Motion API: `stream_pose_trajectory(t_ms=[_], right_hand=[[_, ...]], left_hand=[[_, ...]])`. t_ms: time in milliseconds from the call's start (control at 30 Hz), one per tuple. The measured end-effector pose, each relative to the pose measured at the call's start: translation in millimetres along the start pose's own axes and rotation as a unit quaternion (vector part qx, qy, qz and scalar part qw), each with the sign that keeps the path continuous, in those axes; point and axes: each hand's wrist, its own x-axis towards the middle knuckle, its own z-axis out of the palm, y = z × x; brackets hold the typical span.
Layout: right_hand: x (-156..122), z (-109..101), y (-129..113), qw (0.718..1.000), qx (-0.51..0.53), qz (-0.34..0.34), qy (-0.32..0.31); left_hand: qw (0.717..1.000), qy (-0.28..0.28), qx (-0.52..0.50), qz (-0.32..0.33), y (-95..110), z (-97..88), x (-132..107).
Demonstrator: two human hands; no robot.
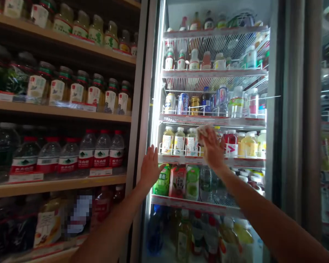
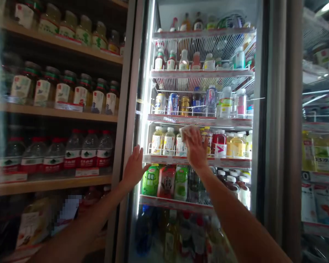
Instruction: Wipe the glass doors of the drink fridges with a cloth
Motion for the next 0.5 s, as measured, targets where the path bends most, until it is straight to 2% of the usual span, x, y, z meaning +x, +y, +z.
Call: stream_pose_trajectory(t_ms=[67,133,233,300,333,400,467,500], right_hand=[[2,-4,13,0.998,-0.014,0.061,0.003],[-22,-5,3,0.999,-0.014,0.033,-0.030],[-101,-7,-38,0.992,0.008,-0.076,-0.096],[-153,-8,-59,0.984,0.023,-0.116,-0.130],[-169,-9,-64,0.981,0.031,-0.132,-0.139],[-174,-10,-60,0.981,0.038,-0.133,-0.139],[-152,-11,-46,0.990,0.024,-0.073,-0.116],[-138,-11,-38,0.995,0.008,-0.021,-0.101]], left_hand=[[1.000,-0.006,-0.009,-0.006,3,0.3,1],[1.000,-0.004,-0.021,-0.002,5,3.3,-5],[0.999,-0.007,-0.027,0.015,9,12.5,-32],[0.999,-0.019,-0.023,0.028,12,20.0,-57],[0.999,-0.027,-0.020,0.034,14,23.3,-69],[0.998,-0.040,-0.014,0.039,18,27.2,-89],[0.998,-0.054,-0.009,0.033,23,27.2,-99],[0.998,-0.063,-0.008,0.029,26,26.0,-100]])
